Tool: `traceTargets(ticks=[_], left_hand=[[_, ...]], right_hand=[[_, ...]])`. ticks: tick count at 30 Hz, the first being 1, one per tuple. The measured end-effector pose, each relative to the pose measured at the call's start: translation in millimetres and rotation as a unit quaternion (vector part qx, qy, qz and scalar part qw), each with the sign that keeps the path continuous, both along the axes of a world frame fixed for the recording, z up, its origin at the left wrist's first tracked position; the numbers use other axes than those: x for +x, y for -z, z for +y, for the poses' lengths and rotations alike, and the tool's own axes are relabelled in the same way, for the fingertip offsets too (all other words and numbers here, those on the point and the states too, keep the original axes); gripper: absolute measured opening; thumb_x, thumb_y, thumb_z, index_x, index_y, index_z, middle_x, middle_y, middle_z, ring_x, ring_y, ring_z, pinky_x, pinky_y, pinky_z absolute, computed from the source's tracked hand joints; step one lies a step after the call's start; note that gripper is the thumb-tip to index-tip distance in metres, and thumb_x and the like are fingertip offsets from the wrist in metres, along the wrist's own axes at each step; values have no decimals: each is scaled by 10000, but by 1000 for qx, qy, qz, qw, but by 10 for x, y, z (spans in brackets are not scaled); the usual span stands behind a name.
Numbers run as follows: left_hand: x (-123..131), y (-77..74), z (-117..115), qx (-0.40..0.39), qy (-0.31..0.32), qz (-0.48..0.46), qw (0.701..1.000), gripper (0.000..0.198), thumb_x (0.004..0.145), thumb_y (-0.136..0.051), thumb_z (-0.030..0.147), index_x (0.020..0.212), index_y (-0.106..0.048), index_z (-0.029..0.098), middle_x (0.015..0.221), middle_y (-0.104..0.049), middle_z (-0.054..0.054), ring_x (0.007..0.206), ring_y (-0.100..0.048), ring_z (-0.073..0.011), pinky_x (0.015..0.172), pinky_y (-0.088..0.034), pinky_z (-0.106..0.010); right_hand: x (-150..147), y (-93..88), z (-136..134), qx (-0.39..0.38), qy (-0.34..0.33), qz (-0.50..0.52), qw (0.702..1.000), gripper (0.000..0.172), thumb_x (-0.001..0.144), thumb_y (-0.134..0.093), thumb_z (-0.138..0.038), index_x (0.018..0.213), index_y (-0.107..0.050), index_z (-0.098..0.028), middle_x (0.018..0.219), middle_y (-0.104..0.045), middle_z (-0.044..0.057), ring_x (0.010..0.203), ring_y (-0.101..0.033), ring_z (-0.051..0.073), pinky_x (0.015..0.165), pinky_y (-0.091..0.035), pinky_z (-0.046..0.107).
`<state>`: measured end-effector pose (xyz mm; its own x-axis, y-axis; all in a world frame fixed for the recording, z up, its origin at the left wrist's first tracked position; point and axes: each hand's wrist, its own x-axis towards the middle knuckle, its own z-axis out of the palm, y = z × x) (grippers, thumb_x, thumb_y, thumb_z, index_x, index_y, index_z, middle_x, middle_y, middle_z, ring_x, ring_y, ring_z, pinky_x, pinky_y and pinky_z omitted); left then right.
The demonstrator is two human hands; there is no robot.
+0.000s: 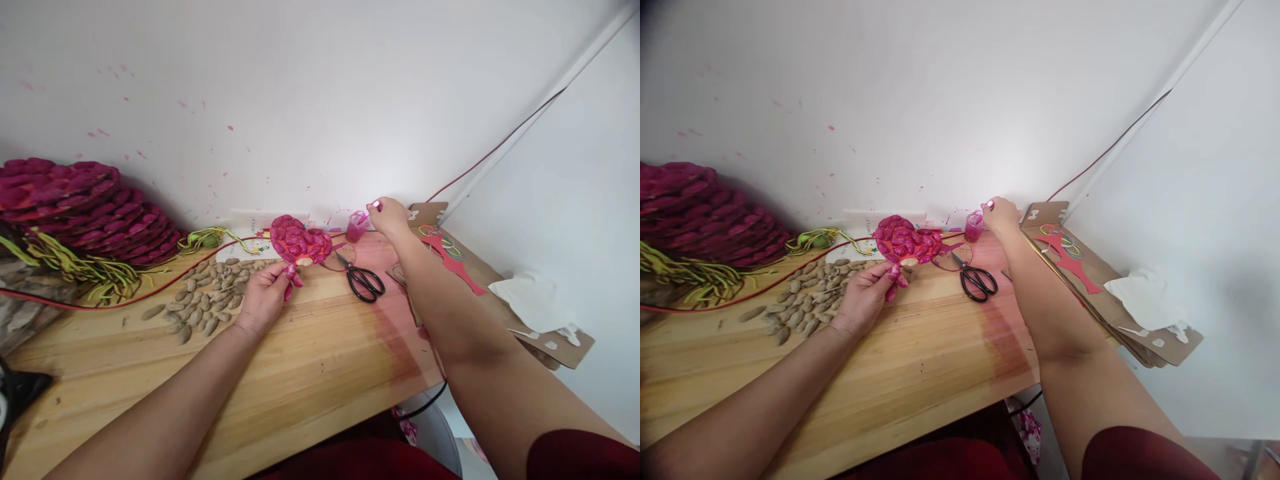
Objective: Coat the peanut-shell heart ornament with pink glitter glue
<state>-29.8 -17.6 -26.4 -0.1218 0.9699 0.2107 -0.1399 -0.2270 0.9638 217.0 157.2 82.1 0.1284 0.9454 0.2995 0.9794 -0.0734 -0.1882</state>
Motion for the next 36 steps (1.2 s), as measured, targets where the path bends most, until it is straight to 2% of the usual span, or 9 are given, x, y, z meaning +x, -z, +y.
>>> traceTargets(ticks=[5,7,9,11,14,17,20,27,36], left_hand=[[-2,35,31,3,5,11,1000,321,879,-662,413,683,-715,164,584,-594,-21,479,-414,-103,487,-281,-239],[-1,39,35,2,1,15,1000,319,882,-652,405,676,-700,166,584,-591,-16,480,-411,-104,484,-287,-243],[2,42,34,4,-6,24,1000,321,885,-644,399,664,-685,170,563,-563,-4,477,-403,-107,480,-287,-246],[5,45,31,13,-11,39,999,326,892,-633,393,655,-672,173,542,-532,8,476,-393,-108,477,-281,-248],[7,48,23,36,-20,63,997,334,907,-610,385,647,-651,178,537,-515,17,482,-385,-109,482,-280,-251],[5,41,10,57,-33,91,994,332,918,-585,364,643,-631,185,526,-498,26,491,-383,-113,501,-294,-254],[-1,35,0,66,-44,112,991,322,921,-569,344,644,-623,190,522,-488,32,498,-384,-118,516,-307,-256],[-2,55,7,52,-41,114,991,320,923,-560,355,658,-625,189,596,-561,12,541,-425,-128,539,-332,-256],[4,39,1,55,-27,114,992,312,924,-574,363,671,-636,191,591,-561,12,555,-431,-135,540,-331,-260]], right_hand=[[98,-28,-192,61,19,45,997,337,1018,-441,-363,1079,-711,-170,1131,-757,150,1087,-673,291,932,-462,409],[105,-31,-323,114,-1,137,984,354,1028,-406,-367,1032,-700,-169,1016,-765,118,1000,-685,254,891,-476,378],[54,-15,-510,166,-54,286,942,324,995,-467,-409,942,-687,-177,843,-735,62,859,-678,212,818,-489,343],[-67,19,-759,192,-114,411,884,263,925,-582,-436,907,-668,-188,762,-686,10,737,-639,168,741,-487,310],[-340,81,-1185,209,-203,486,824,221,856,-688,-422,863,-646,-206,737,-650,-25,673,-601,129,691,-480,282],[-592,132,-1522,195,-263,457,827,173,896,-685,-386,907,-645,-218,800,-676,-14,693,-603,127,651,-468,269],[-729,177,-1672,191,-324,399,836,133,958,-630,-357,951,-629,-224,815,-679,-11,697,-607,128,660,-469,274],[-775,258,-1702,200,-343,334,855,136,993,-583,-343,934,-581,-220,882,-688,22,823,-648,160,731,-492,294],[-768,298,-1697,192,-352,327,856,117,998,-579,-329,952,-604,-224,865,-699,11,758,-629,149,719,-502,296]])
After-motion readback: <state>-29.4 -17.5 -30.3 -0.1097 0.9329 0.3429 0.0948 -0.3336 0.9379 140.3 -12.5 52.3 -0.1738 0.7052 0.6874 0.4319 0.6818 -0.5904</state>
